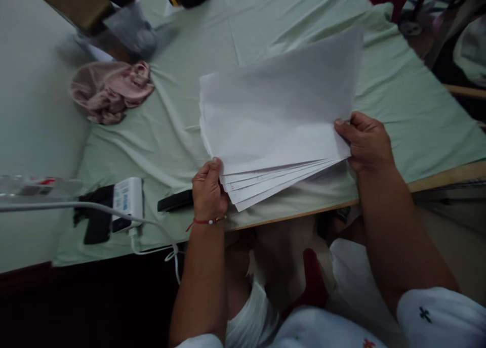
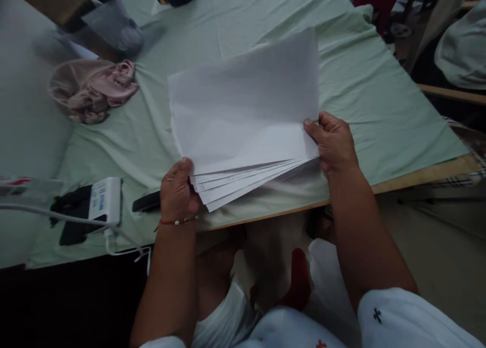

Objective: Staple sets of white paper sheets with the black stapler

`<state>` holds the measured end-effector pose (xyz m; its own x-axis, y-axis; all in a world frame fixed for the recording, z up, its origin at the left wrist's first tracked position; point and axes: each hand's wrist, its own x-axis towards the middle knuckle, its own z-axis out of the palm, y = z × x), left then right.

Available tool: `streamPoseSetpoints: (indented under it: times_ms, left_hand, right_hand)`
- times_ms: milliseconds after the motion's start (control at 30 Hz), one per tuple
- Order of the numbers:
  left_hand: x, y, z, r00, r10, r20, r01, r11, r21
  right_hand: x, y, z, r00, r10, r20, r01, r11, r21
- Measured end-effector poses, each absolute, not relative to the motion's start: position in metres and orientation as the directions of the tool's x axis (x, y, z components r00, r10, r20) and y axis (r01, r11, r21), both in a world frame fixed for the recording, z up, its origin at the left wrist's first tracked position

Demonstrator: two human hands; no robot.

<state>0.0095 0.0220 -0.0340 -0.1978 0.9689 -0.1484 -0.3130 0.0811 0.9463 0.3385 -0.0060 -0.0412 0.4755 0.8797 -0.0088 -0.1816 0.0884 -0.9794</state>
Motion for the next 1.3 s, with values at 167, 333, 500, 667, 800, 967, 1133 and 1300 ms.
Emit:
streamPoseSetpoints:
  times_ms: [167, 333, 500, 667, 800, 967, 1133, 1300]
  left_hand:
    - [0.014, 0.019, -0.03, -0.081, 0.982, -0.172, -0.299, 0.141, 0.944]
    - [0.018, 0.015, -0.026, -0.022, 0.971, -0.236, -0.254, 0.223, 0.941]
    - [0.017, 0.013, -0.022, -0.015, 0.97, -0.244, -0.278, 0.23, 0.933]
    - [0.019, 0.012, -0.02, -0.041, 0.975, -0.219, -0.294, 0.198, 0.935]
    - [0.017, 0.012, -0.021, -0.031, 0.978, -0.207, -0.27, 0.191, 0.944]
    - [0.015, 0.016, -0.026, -0.043, 0.98, -0.197, -0.251, 0.18, 0.951]
    - [0.021, 0.02, -0.031, -0.071, 0.98, -0.188, -0.296, 0.159, 0.942]
    - [0.02, 0.027, -0.036, -0.111, 0.98, -0.167, -0.285, 0.13, 0.95]
  right_hand:
    - [0.346, -0.004, -0.048, 0.511, 0.858, 0.056, -0.131, 0.143, -0.981]
    - [0.347, -0.002, -0.05, 0.514, 0.855, 0.071, -0.105, 0.145, -0.984]
    - [0.347, -0.003, -0.05, 0.491, 0.868, 0.077, -0.098, 0.143, -0.985]
    - [0.346, -0.004, -0.047, 0.509, 0.859, 0.055, -0.113, 0.13, -0.985]
    - [0.343, -0.006, -0.043, 0.518, 0.855, 0.033, -0.091, 0.094, -0.991]
    - [0.34, -0.006, -0.04, 0.545, 0.837, 0.06, -0.073, 0.118, -0.99]
    - [0.336, -0.007, -0.036, 0.557, 0.825, 0.095, -0.053, 0.15, -0.987]
    - [0.331, -0.01, -0.033, 0.498, 0.864, 0.078, -0.106, 0.149, -0.983]
